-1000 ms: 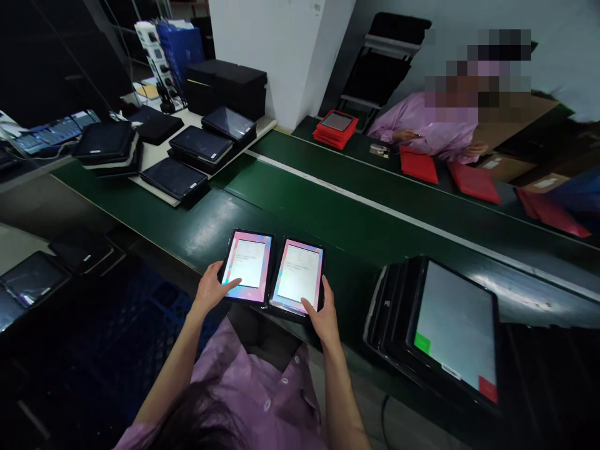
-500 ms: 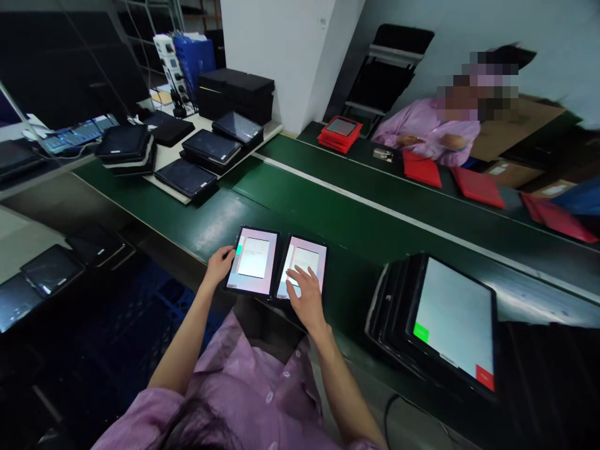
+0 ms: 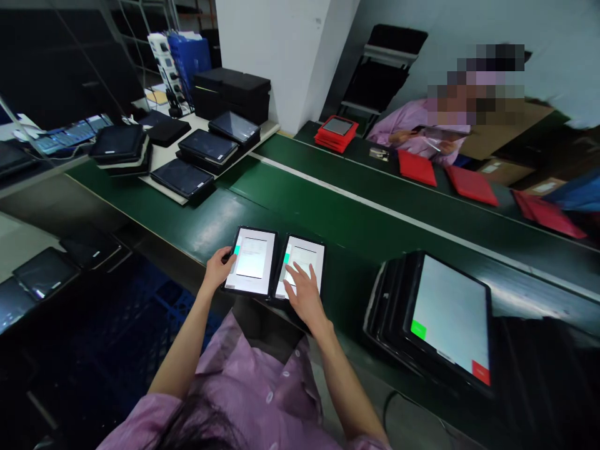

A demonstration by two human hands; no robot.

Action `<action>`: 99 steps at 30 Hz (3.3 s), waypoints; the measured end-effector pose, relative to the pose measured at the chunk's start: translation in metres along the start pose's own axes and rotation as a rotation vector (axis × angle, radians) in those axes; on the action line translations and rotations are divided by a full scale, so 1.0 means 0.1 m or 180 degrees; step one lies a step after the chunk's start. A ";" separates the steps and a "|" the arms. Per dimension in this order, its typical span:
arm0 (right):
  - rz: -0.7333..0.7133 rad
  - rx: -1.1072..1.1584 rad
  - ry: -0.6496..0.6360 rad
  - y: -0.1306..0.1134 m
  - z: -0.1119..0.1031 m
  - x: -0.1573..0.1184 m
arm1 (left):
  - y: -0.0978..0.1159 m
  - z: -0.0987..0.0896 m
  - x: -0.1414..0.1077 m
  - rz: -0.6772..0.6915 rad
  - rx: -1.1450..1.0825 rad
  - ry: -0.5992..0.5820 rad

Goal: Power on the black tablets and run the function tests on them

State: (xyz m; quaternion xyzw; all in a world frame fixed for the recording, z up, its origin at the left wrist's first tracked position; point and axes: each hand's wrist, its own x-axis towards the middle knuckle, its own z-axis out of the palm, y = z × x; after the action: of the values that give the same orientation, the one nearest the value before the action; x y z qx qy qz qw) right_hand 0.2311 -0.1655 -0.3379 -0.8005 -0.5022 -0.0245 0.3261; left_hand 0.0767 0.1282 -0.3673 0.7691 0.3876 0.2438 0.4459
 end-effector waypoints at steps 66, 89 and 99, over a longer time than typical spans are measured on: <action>0.1981 0.1859 0.1108 1.10 0.14 0.12 | 0.78 0.44 0.30 0.0420 0.2026 -0.0579; 0.0885 0.0840 0.0828 0.44 -0.17 -0.08 | 0.03 -0.03 0.08 -0.0028 0.0360 -0.0434; 0.0106 -0.0121 0.0244 0.16 -0.10 -0.03 | 0.11 0.08 0.09 -0.0015 0.0753 -0.0458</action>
State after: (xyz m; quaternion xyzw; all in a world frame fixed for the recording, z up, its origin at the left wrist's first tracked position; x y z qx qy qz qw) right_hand 0.2460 -0.1780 -0.3392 -0.8133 -0.4754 -0.0593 0.3302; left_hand 0.0914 0.1281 -0.3615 0.8309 0.3824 0.1395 0.3793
